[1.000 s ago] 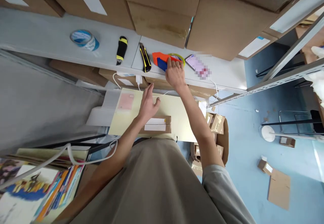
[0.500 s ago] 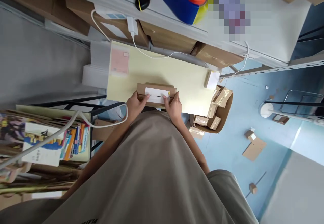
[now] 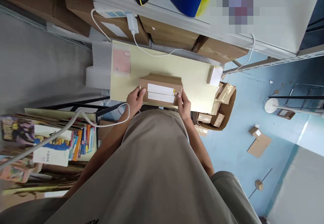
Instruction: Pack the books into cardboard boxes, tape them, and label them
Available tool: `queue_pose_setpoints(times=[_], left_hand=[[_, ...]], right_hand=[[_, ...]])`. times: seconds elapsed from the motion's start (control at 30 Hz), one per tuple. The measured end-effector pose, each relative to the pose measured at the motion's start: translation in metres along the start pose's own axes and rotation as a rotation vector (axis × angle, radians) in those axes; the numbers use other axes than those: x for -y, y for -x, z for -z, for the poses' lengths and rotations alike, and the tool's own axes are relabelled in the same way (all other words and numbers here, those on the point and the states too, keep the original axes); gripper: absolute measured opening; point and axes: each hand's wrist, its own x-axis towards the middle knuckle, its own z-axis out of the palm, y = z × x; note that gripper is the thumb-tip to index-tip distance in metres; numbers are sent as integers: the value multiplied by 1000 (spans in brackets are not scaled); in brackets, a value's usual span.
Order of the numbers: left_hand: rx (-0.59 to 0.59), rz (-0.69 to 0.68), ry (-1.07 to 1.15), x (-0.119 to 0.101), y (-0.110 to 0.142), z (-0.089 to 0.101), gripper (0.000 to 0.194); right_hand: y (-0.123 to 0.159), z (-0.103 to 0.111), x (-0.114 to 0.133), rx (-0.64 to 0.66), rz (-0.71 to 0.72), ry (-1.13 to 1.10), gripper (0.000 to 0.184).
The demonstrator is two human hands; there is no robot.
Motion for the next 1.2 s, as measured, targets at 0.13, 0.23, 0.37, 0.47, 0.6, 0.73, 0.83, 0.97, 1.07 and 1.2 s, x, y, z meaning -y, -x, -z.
queue_pose_setpoints(times=[0.13,0.23,0.37,0.47,0.6,0.73,0.83,0.97,1.07,1.2], left_hand=[[-24,-164,154,-3,-17,2,34],[6,-174,233,2,-30,-13,45],[82,-85,170,23,-40,-40,53],[166,32,55,42,-49,-48,47],[98,89,90,51,-80,-47,55],[24,58,268,36,-115,-47,58],[36,-15,344,23,-118,-44,44],[-21,-56,476,15,-94,-27,61],[-13,-10,519,13,-72,-17,83],[18,58,321,3,-57,-17,72]], right_hand=[[-8,15,-19,-219,205,-9,65],[-22,10,-43,-178,191,-53,60],[-34,-12,-77,-70,61,-41,57],[-40,-21,-97,44,-51,-2,53],[-63,-14,-106,-3,-113,-29,53],[-94,-9,-92,-56,-163,-222,65],[-98,-8,-75,-43,-165,-337,72],[-74,1,-57,-89,-79,-339,84],[-54,6,-53,-101,-87,-318,97],[-49,1,-56,-43,-121,-277,104]])
